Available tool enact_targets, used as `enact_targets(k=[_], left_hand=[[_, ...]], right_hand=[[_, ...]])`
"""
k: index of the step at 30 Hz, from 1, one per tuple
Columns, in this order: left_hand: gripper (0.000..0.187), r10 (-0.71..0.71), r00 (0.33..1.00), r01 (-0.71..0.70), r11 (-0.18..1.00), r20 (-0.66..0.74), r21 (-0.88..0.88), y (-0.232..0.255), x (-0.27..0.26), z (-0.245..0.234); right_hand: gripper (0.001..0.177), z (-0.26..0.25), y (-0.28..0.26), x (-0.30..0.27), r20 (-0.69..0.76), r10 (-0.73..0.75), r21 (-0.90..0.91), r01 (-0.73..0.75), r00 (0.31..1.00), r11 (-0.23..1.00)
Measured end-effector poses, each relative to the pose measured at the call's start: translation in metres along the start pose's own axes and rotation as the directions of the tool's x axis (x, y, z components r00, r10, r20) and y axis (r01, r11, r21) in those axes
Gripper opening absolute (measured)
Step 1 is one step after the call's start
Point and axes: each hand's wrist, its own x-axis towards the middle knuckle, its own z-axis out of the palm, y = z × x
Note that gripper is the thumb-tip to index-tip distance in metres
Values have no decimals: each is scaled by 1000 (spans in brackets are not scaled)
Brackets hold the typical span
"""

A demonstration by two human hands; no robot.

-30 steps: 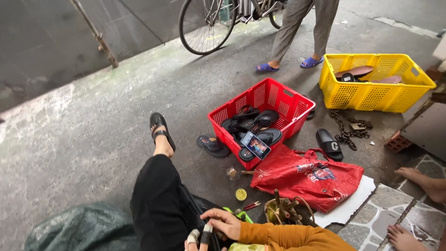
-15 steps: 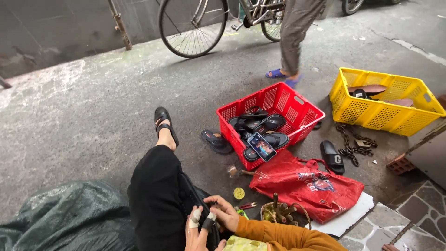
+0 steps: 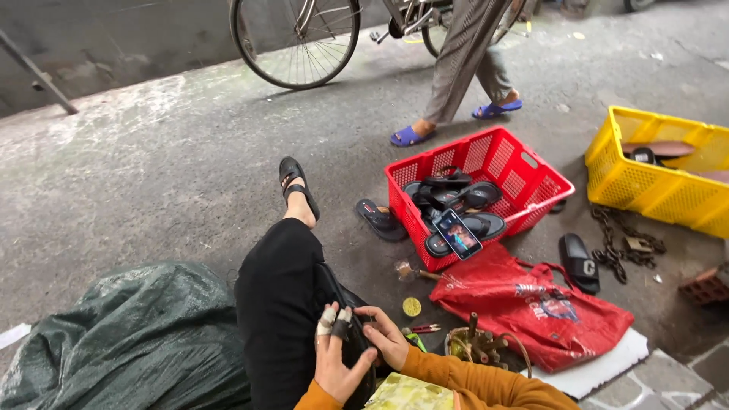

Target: Hand-stitching the sole of a black sandal to repair it using a needle and thread.

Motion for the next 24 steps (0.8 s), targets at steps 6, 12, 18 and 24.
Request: enact_targets(k=[6,12,18,24], left_hand=[[70,-143,981,147,989,128,-30,-4,15,4],[68,-83,990,92,993,113,-69,-6,12,1],[68,-70,991,77,995,117,-60,-8,13,2],[66,-74,991,84,993,115,-85,-2,13,-2]], right_hand=[[34,-15,27,14,-128,15,19,-13,992,1000],[31,-17,35,15,-141,34,117,-18,989,993],[29,-21,39,19,-127,23,137,-6,992,991],[30,-20,35,20,-102,-24,101,34,995,994]])
